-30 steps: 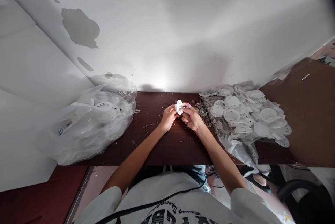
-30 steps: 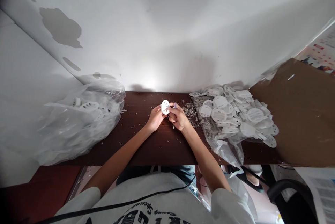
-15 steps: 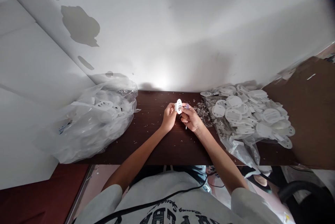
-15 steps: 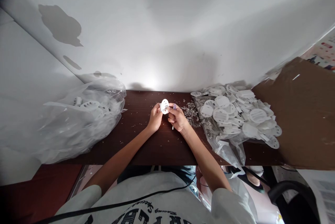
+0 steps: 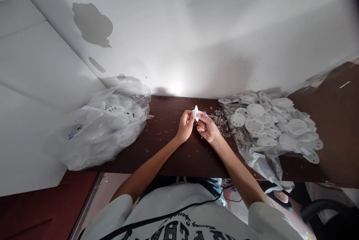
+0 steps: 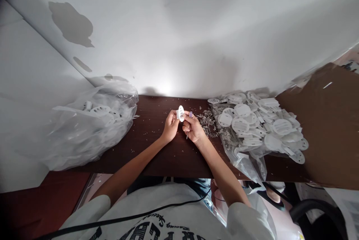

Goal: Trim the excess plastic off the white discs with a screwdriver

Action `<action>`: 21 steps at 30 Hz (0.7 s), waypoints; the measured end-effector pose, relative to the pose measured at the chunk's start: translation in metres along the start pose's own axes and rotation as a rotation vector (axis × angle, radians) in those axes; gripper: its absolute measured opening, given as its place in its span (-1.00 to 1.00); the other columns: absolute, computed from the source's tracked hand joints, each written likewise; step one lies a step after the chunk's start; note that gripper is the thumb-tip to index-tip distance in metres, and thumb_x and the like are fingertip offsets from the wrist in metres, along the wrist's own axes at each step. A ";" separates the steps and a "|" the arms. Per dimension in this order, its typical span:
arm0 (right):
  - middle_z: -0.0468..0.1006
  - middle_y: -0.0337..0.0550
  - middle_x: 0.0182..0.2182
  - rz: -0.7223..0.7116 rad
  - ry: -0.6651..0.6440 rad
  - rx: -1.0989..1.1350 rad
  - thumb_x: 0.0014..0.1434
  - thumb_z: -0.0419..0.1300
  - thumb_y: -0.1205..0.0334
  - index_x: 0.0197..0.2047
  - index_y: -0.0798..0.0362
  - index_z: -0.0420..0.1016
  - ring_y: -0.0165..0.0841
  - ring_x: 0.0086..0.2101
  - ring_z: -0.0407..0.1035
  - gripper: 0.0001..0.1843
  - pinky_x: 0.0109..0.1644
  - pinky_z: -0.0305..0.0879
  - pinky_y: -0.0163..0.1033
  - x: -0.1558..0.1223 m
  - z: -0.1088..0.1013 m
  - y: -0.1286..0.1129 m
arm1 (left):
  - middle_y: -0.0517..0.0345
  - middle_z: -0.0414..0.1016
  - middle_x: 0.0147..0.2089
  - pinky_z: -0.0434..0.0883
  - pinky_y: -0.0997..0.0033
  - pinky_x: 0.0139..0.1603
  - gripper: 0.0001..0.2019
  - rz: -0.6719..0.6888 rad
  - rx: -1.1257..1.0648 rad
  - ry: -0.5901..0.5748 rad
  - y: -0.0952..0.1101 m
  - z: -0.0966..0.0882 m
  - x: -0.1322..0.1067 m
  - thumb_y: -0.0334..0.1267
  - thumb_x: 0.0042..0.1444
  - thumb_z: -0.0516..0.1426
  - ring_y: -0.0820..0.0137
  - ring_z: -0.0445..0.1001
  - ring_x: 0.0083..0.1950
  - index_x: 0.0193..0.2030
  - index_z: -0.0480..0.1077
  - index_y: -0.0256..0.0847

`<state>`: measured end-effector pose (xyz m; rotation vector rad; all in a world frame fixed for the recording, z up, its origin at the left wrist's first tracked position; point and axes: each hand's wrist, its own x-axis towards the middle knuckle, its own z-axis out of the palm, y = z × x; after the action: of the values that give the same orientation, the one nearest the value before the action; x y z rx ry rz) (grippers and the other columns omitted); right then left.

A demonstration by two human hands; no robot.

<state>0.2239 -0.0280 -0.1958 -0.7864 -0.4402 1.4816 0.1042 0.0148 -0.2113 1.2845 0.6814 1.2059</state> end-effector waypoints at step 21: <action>0.42 -0.44 -0.45 0.007 0.020 -0.025 0.10 0.53 0.09 -0.07 -0.04 0.45 -0.67 -0.67 -0.19 -0.56 -0.70 -0.19 -0.51 -0.004 0.005 0.012 | 0.21 0.43 -0.35 0.34 0.38 -0.24 -0.58 -0.069 0.016 -0.051 -0.003 -0.012 0.013 0.18 0.21 0.31 0.41 0.36 -0.33 -0.21 0.43 -0.15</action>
<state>0.2116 -0.0318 -0.1999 -0.8226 -0.4420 1.4762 0.0978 0.0316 -0.2136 1.2906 0.6941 1.1095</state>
